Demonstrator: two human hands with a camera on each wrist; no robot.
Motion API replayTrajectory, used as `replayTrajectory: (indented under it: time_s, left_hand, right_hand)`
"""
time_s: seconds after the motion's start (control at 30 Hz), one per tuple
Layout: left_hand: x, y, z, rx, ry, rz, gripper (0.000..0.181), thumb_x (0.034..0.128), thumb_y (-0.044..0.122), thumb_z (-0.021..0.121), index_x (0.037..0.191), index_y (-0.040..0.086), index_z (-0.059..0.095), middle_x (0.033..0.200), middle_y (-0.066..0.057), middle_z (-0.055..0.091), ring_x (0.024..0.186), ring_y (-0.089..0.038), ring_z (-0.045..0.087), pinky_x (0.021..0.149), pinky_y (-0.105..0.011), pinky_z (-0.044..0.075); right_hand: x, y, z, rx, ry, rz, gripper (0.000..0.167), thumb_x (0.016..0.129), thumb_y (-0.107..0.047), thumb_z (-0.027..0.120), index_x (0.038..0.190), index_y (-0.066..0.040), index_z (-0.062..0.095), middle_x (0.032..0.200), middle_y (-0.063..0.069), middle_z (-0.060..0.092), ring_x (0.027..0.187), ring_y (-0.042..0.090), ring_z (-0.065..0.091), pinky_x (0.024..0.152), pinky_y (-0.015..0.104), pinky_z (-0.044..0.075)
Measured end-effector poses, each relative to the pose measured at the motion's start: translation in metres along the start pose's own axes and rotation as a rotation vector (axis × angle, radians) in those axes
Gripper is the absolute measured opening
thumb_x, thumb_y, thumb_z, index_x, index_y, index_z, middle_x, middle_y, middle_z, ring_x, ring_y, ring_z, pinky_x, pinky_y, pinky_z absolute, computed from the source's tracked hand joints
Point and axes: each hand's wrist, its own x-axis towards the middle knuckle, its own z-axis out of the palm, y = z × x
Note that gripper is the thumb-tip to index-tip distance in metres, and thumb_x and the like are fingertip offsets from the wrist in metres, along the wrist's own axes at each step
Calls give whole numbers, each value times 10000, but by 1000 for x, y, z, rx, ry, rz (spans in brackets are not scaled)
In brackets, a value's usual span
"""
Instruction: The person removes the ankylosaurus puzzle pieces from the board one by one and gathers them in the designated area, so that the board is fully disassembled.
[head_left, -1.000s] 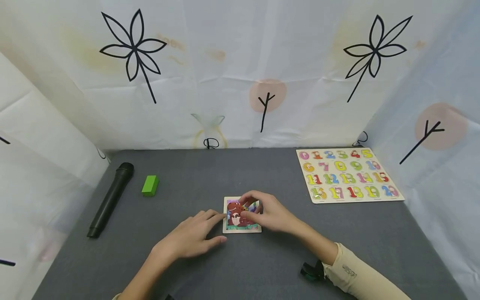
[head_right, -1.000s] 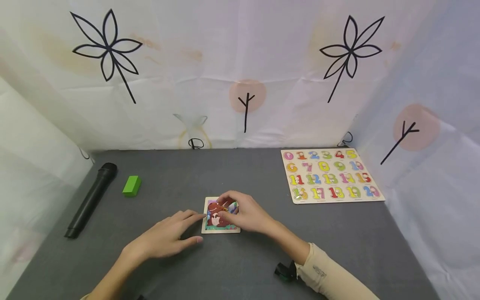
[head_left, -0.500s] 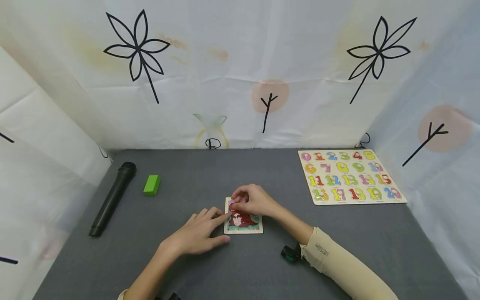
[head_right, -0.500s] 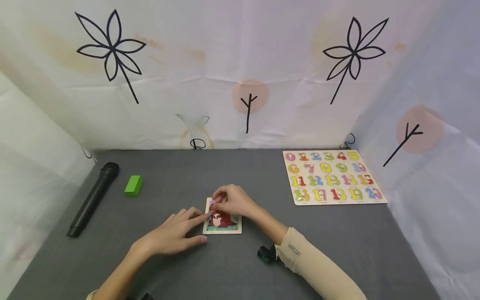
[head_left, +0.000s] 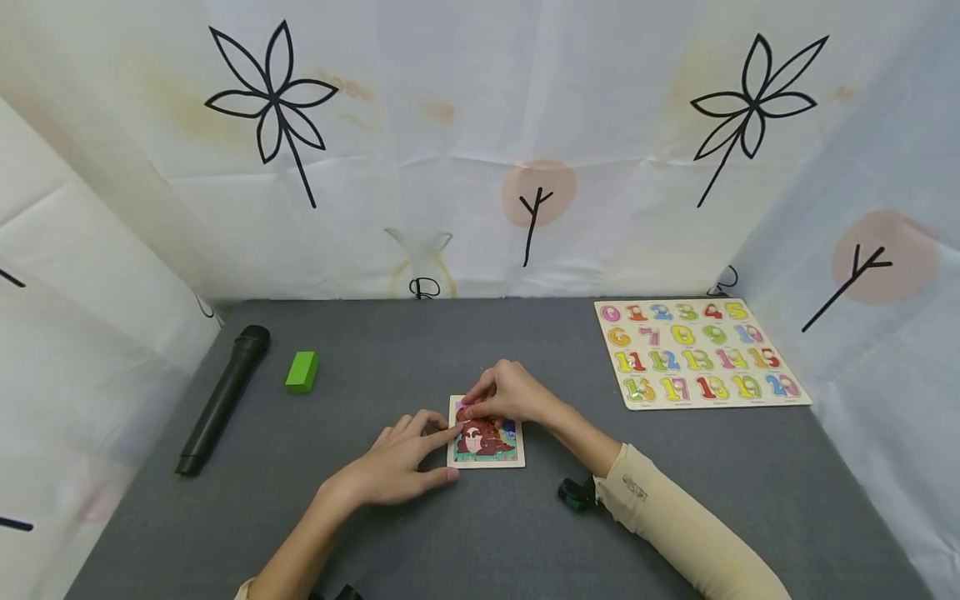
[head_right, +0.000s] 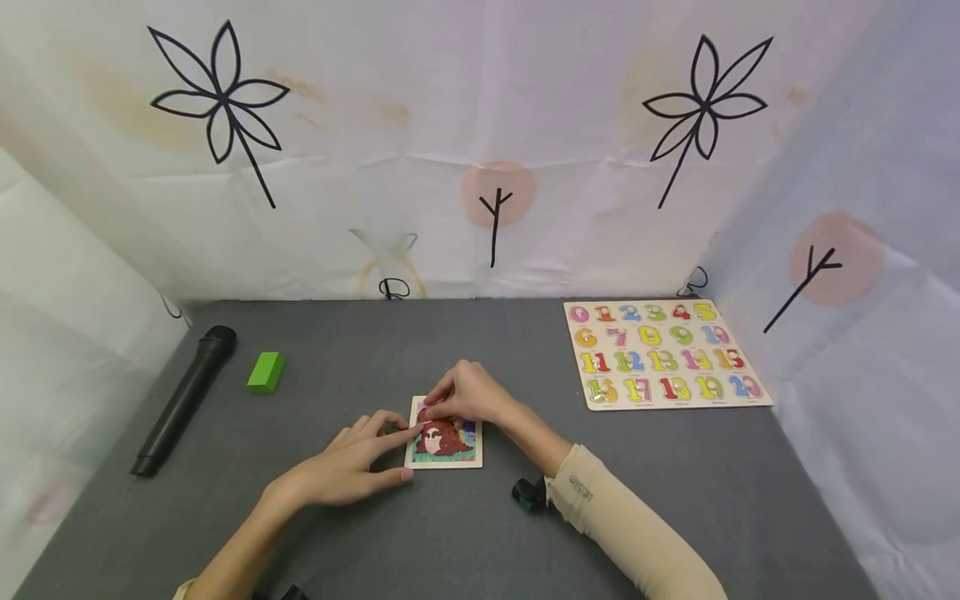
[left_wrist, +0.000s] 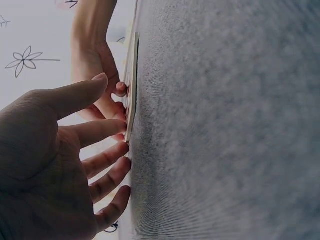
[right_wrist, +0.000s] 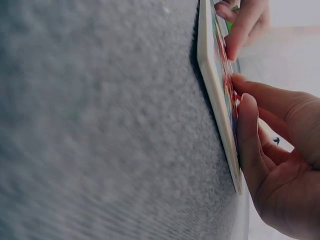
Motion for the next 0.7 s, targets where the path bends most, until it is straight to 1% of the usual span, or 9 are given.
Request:
replayTrajectory:
  time_s: [0.17, 0.33, 0.5, 0.57, 0.7]
  left_hand:
    - [1, -2, 1, -9, -3, -11, 659, 1046, 512, 682, 1616, 213, 538, 1547, -17, 470, 1285, -211, 454, 1029, -550, 382]
    - [2, -3, 1, -9, -2, -20, 647, 1044, 507, 688, 1610, 226, 546, 1537, -8, 474, 1239, -189, 451, 975, -494, 369]
    - [1, 0, 1, 6, 0, -31, 641, 1043, 489, 694, 1609, 226, 545, 1536, -16, 476, 1233, -191, 452, 944, -462, 359]
    - [1, 0, 1, 8, 0, -29, 639, 1046, 487, 691, 1610, 227, 543, 1537, -17, 476, 1229, -190, 453, 944, -464, 359]
    - [1, 0, 1, 1, 3, -18, 642, 1046, 493, 689, 1614, 233, 538, 1535, -7, 477, 1233, -186, 451, 961, -482, 366]
  right_hand:
    - [3, 0, -1, -7, -5, -8, 106, 928, -171, 878, 1004, -97, 888, 922, 68, 780, 554, 38, 644, 545, 227, 546]
    - [6, 0, -1, -59, -11, -47, 122, 931, -205, 878, 997, -102, 883, 867, 27, 777, 617, 11, 617, 568, 194, 507]
    - [7, 0, -1, -97, -31, -74, 100, 963, -181, 842, 962, -85, 868, 837, 27, 745, 673, 5, 583, 589, 185, 497]
    - [6, 0, -1, -82, -31, -57, 100, 967, -183, 839, 952, -88, 867, 833, 23, 765, 650, 0, 604, 586, 191, 514]
    - [3, 1, -2, -36, 4, -8, 114, 939, -204, 871, 954, -91, 873, 788, 9, 799, 586, 24, 648, 574, 205, 531]
